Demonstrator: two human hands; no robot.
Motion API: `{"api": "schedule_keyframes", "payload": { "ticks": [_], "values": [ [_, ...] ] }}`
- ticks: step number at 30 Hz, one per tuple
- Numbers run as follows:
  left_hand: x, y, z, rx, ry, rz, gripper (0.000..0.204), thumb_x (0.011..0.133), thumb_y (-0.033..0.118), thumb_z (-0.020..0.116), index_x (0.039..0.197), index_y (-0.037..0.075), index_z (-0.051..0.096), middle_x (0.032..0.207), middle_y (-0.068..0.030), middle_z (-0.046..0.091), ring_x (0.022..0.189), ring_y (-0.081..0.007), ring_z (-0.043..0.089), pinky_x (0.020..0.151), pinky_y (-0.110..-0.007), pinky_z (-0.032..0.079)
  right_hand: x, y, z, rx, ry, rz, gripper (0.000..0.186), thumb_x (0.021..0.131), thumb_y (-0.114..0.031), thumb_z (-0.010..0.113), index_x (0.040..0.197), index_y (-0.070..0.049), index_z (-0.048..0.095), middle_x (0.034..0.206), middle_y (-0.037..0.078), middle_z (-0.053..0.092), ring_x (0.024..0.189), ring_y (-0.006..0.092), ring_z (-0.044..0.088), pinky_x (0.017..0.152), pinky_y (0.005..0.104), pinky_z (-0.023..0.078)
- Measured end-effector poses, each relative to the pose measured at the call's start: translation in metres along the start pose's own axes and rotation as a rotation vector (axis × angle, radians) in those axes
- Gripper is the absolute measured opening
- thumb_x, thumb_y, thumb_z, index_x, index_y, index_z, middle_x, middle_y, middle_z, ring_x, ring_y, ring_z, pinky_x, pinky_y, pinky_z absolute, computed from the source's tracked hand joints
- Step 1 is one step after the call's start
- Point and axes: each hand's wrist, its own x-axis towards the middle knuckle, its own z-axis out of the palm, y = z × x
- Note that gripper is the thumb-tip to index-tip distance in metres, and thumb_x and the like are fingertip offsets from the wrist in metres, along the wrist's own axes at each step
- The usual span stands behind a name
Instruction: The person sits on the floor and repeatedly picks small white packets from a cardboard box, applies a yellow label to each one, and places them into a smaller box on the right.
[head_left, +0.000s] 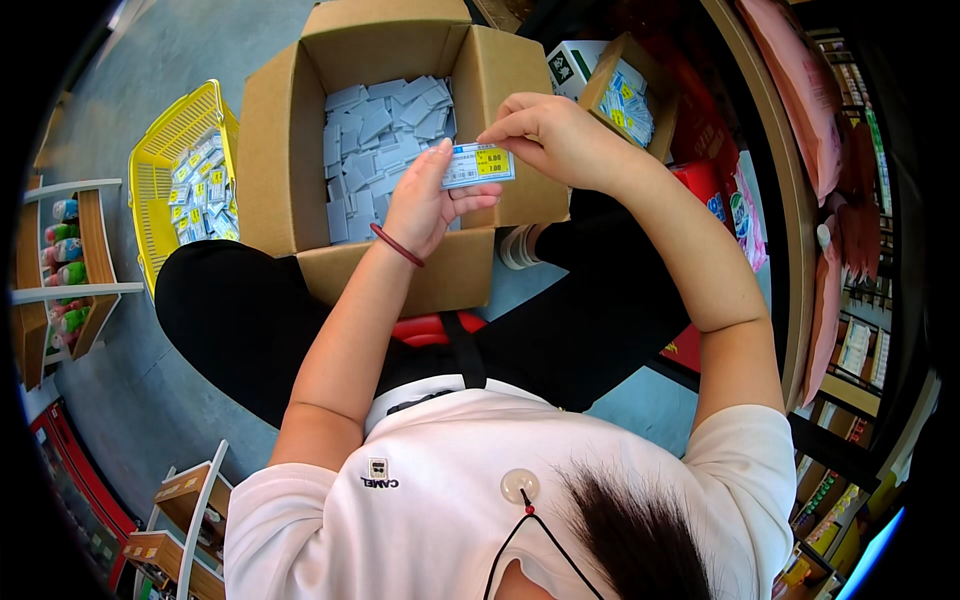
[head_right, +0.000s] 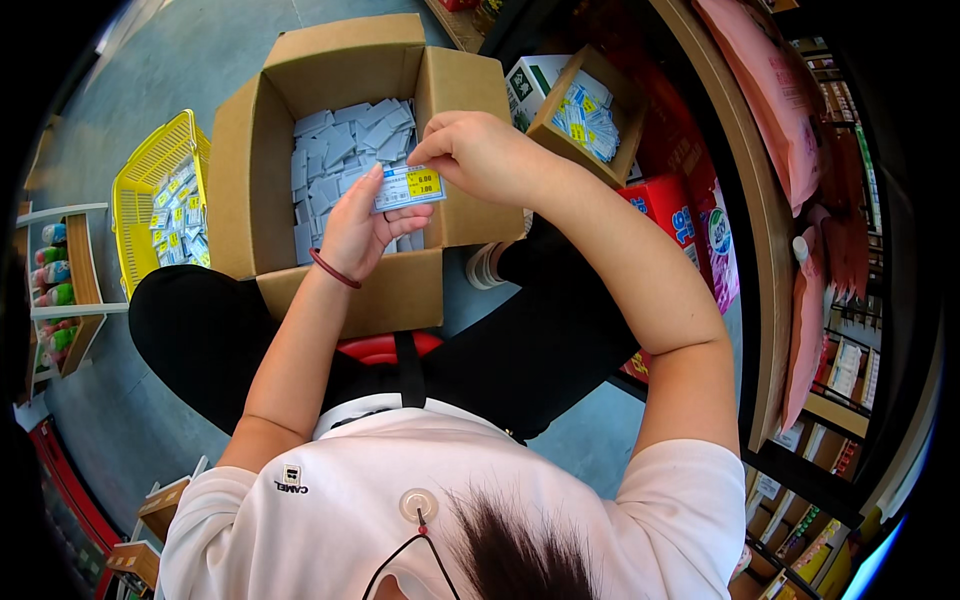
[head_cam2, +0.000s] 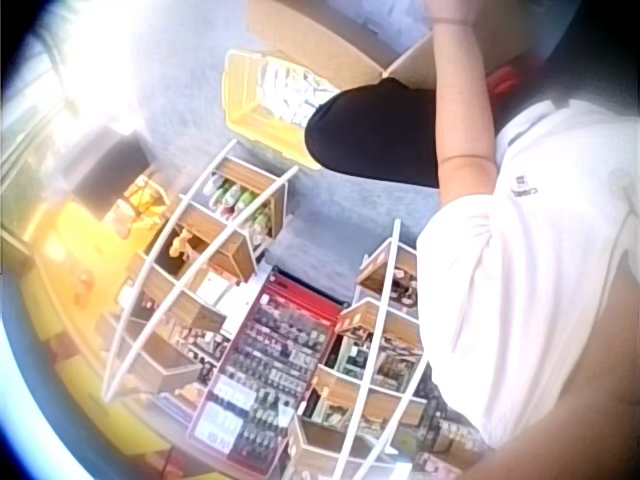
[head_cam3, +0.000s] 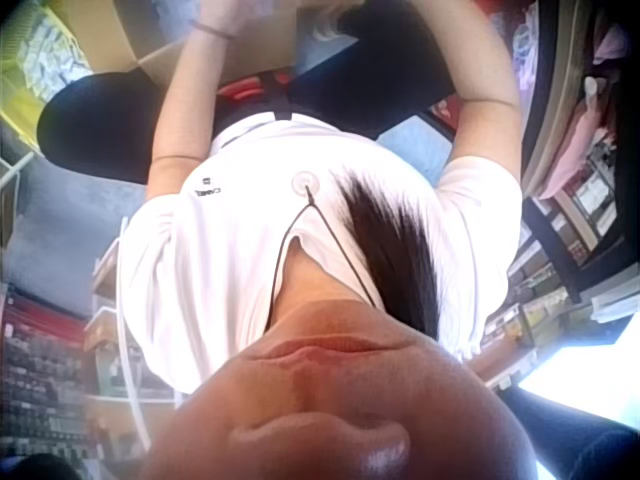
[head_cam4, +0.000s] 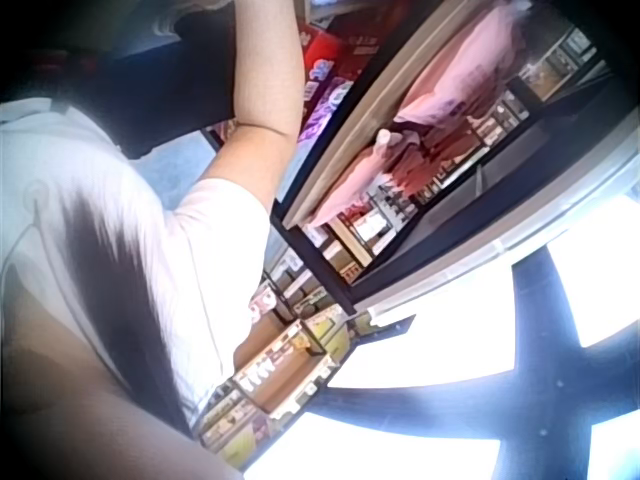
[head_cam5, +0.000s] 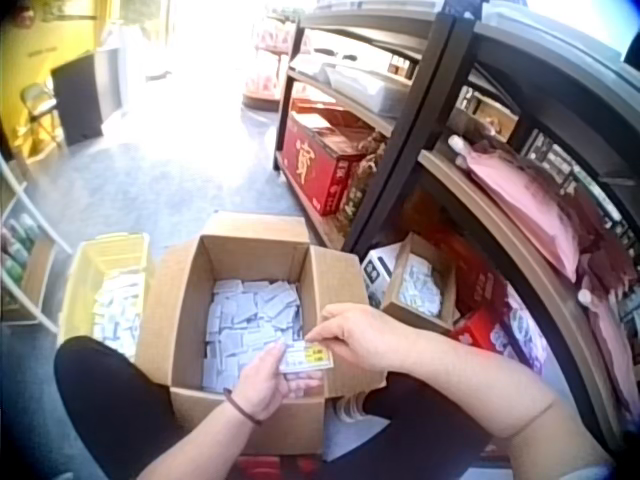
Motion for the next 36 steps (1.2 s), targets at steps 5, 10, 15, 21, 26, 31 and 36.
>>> {"api": "schedule_keyframes", "payload": {
  "ticks": [5, 10, 15, 21, 26, 31, 36],
  "values": [
    [-0.002, 0.0, 0.002, 0.001, 0.011, 0.014, 0.038, 0.094, 0.032, 0.041, 0.108, -0.003, 0.042, 0.096, -0.0207, 0.058, 0.079, -0.025, 0.065, 0.069, -0.032, 0.056, 0.0, 0.0, 0.0, -0.012, 0.0, -0.008, 0.015, 0.079, -0.002, 0.06, 0.093, -0.003, 0.066, 0.083, 0.008, 0.059, 0.077, 0.0211, 0.059, 0.067, 0.0283, 0.048],
    [-0.001, 0.001, -0.001, 0.003, -0.012, 0.009, 0.036, 0.095, 0.029, 0.038, 0.11, -0.003, 0.039, 0.101, -0.0224, 0.056, 0.083, -0.0297, 0.063, 0.07, -0.035, 0.056, 0.0, -0.002, -0.001, -0.005, -0.011, 0.007, 0.016, 0.078, -0.001, 0.06, 0.093, -0.003, 0.066, 0.083, 0.008, 0.059, 0.078, 0.0208, 0.059, 0.067, 0.0282, 0.048],
    [-0.001, 0.001, 0.0, -0.001, -0.023, 0.016, 0.035, 0.095, 0.029, 0.038, 0.11, -0.003, 0.039, 0.101, -0.0226, 0.056, 0.083, -0.0298, 0.063, 0.07, -0.036, 0.056, -0.001, -0.002, -0.002, 0.007, -0.018, 0.006, 0.017, 0.078, 0.0, 0.06, 0.093, -0.004, 0.066, 0.084, 0.008, 0.059, 0.078, 0.02, 0.059, 0.067, 0.0277, 0.048],
    [0.001, 0.003, -0.008, -0.019, -0.025, 0.025, 0.035, 0.094, 0.029, 0.04, 0.108, -0.003, 0.039, 0.1, -0.0218, 0.056, 0.082, -0.0295, 0.063, 0.069, -0.035, 0.056, 0.003, -0.002, 0.0, 0.039, -0.024, 0.005, 0.019, 0.078, 0.0, 0.059, 0.096, -0.004, 0.066, 0.087, 0.007, 0.058, 0.079, 0.019, 0.058, 0.068, 0.0267, 0.047],
    [0.002, 0.0, -0.011, -0.034, -0.031, 0.017, 0.034, 0.095, 0.03, 0.041, 0.106, -0.002, 0.043, 0.099, -0.0189, 0.058, 0.08, -0.0251, 0.064, 0.068, -0.032, 0.056, 0.005, -0.001, 0.0, 0.13, -0.057, 0.063, 0.017, 0.079, -0.002, 0.059, 0.095, -0.002, 0.066, 0.089, 0.009, 0.06, 0.08, 0.0202, 0.06, 0.068, 0.0274, 0.047],
    [0.006, -0.008, -0.023, -0.031, 0.026, -0.022, 0.03, 0.093, 0.026, 0.046, 0.106, -0.001, 0.044, 0.099, -0.017, 0.059, 0.081, -0.0231, 0.064, 0.07, -0.031, 0.056, 0.013, 0.004, 0.008, 0.266, -0.165, 0.221, 0.018, 0.08, -0.002, 0.058, 0.097, 0.001, 0.064, 0.092, 0.01, 0.059, 0.081, 0.0191, 0.059, 0.07, 0.0261, 0.046],
    [0.008, -0.021, -0.04, -0.079, 0.242, -0.06, 0.028, 0.092, 0.023, 0.048, 0.106, -0.001, 0.043, 0.1, -0.0161, 0.058, 0.083, -0.0233, 0.064, 0.07, -0.031, 0.056, 0.025, 0.014, 0.008, 0.035, -0.442, 0.316, 0.038, 0.081, -0.014, 0.063, 0.115, 0.001, 0.054, 0.108, 0.013, 0.057, 0.097, 0.0221, 0.056, 0.084, 0.0299, 0.045]
  ]
}}
